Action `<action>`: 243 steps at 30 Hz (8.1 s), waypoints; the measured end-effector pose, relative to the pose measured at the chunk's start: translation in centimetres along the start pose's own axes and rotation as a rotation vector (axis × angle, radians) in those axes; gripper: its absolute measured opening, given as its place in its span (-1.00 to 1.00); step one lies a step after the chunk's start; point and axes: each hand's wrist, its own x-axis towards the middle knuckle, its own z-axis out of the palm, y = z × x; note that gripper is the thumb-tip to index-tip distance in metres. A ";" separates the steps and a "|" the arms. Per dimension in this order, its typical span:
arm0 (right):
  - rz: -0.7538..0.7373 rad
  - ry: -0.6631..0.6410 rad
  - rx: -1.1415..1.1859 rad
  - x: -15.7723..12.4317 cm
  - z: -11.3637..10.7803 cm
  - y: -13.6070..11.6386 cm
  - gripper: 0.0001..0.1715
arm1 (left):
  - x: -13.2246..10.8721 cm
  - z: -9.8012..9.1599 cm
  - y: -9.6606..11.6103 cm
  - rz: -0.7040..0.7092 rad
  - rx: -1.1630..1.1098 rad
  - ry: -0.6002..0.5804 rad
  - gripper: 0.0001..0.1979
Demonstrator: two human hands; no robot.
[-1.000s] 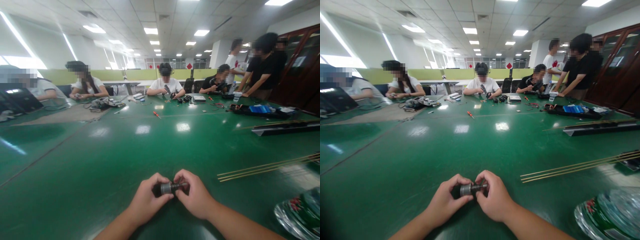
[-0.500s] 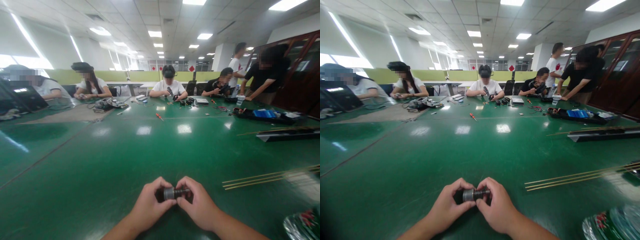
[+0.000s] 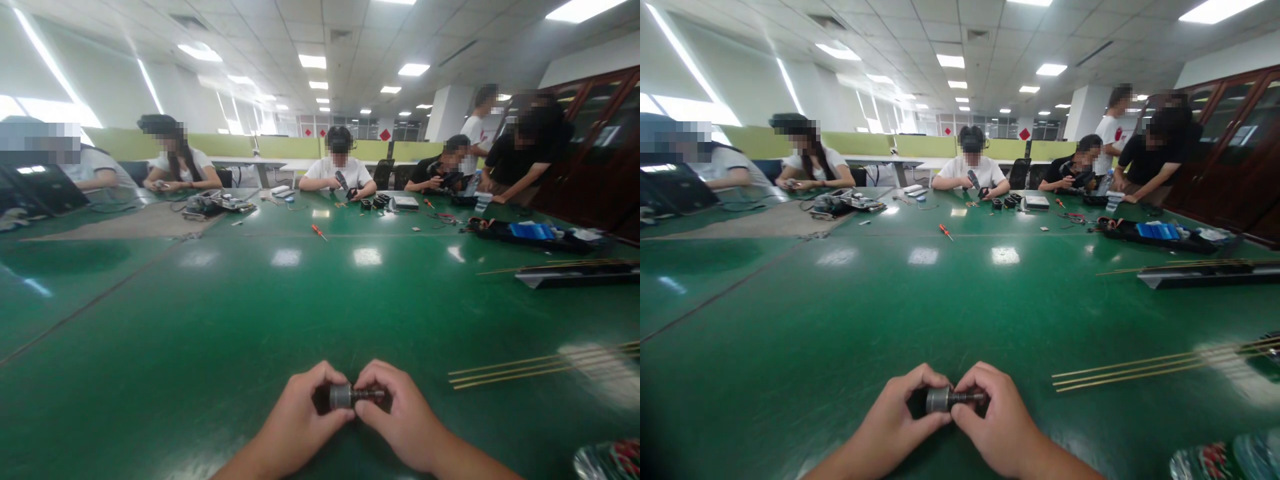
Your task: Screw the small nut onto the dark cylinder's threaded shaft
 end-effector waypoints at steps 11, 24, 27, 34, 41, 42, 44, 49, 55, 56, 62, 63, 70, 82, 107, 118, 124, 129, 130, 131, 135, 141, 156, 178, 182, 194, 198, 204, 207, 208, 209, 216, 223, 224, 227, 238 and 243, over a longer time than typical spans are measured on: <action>0.072 0.015 -0.012 0.3 0.0 0.0 -0.98 | 0.4 0.1 0.0 -0.003 0.016 -0.014 -0.83; 0.073 0.008 -0.036 0.2 -0.1 0.2 -0.98 | 0.1 0.1 -0.3 0.015 0.034 -0.001 -0.81; 0.067 0.010 -0.040 0.2 -0.2 0.1 -0.98 | 0.0 0.2 -0.4 0.024 0.032 0.000 -0.82; 0.071 -0.004 -0.043 0.1 -0.3 0.2 -0.95 | -0.2 0.2 -0.3 0.037 0.029 0.011 -0.82; 0.084 -0.013 -0.021 0.1 -0.3 0.0 -0.95 | -0.2 0.1 0.0 0.027 0.034 0.012 -0.81; 0.087 -0.012 -0.016 0.1 -0.4 -0.1 -0.94 | -0.2 0.1 0.0 0.026 0.032 0.016 -0.81; 0.093 -0.014 -0.006 0.2 -0.4 -0.3 -0.93 | -0.2 0.1 0.0 0.023 0.029 0.025 -0.82; 0.111 -0.021 0.017 0.2 -0.5 -0.1 -0.92 | -0.2 0.2 -0.1 0.013 0.013 0.027 -0.83; 0.108 -0.023 0.015 0.1 -0.4 0.1 -0.93 | -0.3 0.1 -0.3 0.013 0.017 0.030 -0.81; 0.105 -0.023 0.015 0.1 -0.4 0.1 -0.93 | -0.2 0.1 -0.3 0.009 0.015 0.032 -0.82; 0.101 -0.019 -0.019 0.1 -0.3 -0.1 -0.94 | 0.0 0.1 -0.2 -0.008 -0.013 0.036 -0.82; 0.106 -0.018 -0.018 0.1 -0.3 -0.1 -0.94 | 0.0 0.1 -0.2 -0.008 -0.010 0.034 -0.82; 0.115 -0.015 0.005 0.0 -0.4 0.2 -0.93 | -0.1 0.2 -0.1 -0.015 -0.003 0.033 -0.82; 0.124 -0.024 -0.014 -0.1 -0.4 0.5 -0.91 | 0.0 0.3 -0.3 -0.031 -0.037 0.026 -0.81; 0.140 -0.016 0.013 -0.4 -0.4 0.4 -0.88 | 0.1 0.1 0.2 -0.074 -0.091 0.030 -0.79; 0.140 -0.014 0.015 -0.1 -0.6 0.2 -0.89 | 0.1 0.0 0.3 -0.085 -0.082 0.041 -0.77; 0.143 -0.021 0.042 -0.2 -0.5 0.2 -0.90 | 0.2 -0.1 0.3 -0.091 -0.106 0.054 -0.76; 0.139 -0.019 0.029 -0.2 -0.6 0.2 -0.90 | 0.2 -0.1 0.6 -0.111 -0.116 0.056 -0.75; 0.136 -0.016 0.023 -0.2 -0.6 0.1 -0.90 | 0.2 -0.1 0.6 -0.116 -0.119 0.056 -0.75; 0.133 -0.015 0.018 -0.2 -0.7 0.1 -0.90 | 0.2 -0.1 0.7 -0.119 -0.121 0.057 -0.75; 0.133 -0.015 0.015 -0.2 -0.7 0.2 -0.90 | 0.3 -0.1 0.6 -0.110 -0.130 0.060 -0.75; 0.134 -0.016 0.044 -0.2 -0.5 0.4 -0.89 | 0.1 -0.2 0.5 -0.117 -0.144 0.068 -0.74; 0.152 -0.019 0.124 -0.1 -0.5 0.6 -0.82 | 0.1 -0.2 0.2 -0.116 -0.187 0.089 -0.73; 0.156 0.003 0.153 -0.2 -0.6 0.7 -0.78 | 0.2 -0.3 0.0 -0.128 -0.241 0.122 -0.69; 0.151 0.009 0.159 -0.1 -0.5 0.6 -0.78 | 0.1 -0.4 0.1 -0.127 -0.250 0.129 -0.69; 0.158 0.021 0.185 -0.1 -0.5 0.3 -0.75 | 0.2 -0.6 0.3 -0.162 -0.332 0.135 -0.67; 0.152 0.035 0.202 -0.1 -0.5 0.1 -0.75 | 0.2 -0.6 0.2 -0.154 -0.331 0.137 -0.68; 0.142 0.043 0.204 -0.1 -0.6 0.2 -0.77 | 0.4 -0.6 0.0 -0.148 -0.315 0.148 -0.69; 0.142 0.042 0.215 0.0 -0.6 0.2 -0.79 | 0.4 -0.7 0.1 -0.148 -0.316 0.154 -0.69; 0.142 0.041 0.223 0.0 -0.6 0.2 -0.79 | 0.3 -0.7 0.1 -0.152 -0.316 0.155 -0.69; 0.142 0.041 0.230 0.0 -0.6 0.2 -0.80 | 0.3 -0.7 0.1 -0.154 -0.316 0.154 -0.69; 0.142 0.068 0.261 0.1 -0.8 -0.1 -0.80 | 0.1 -0.7 -0.3 -0.152 -0.311 0.148 -0.68; 0.144 0.079 0.302 0.0 -0.7 0.4 -0.76 | 0.3 -0.9 0.2 -0.171 -0.332 0.157 -0.68; 0.134 0.090 0.337 0.1 -0.7 0.5 -0.75 | 0.3 -0.9 0.3 -0.172 -0.334 0.155 -0.68; 0.097 0.168 0.530 0.4 -0.9 1.0 -0.66 | 0.4 -0.9 0.3 -0.173 -0.365 0.150 -0.68; 0.150 0.236 0.716 1.5 -0.7 2.0 -0.37 | 0.3 -2.3 -0.1 -0.086 -0.377 0.331 -0.54; 0.137 0.219 0.690 1.7 -0.8 1.6 -0.36 | -2.9 -7.0 1.9 -0.151 -0.320 0.464 -0.46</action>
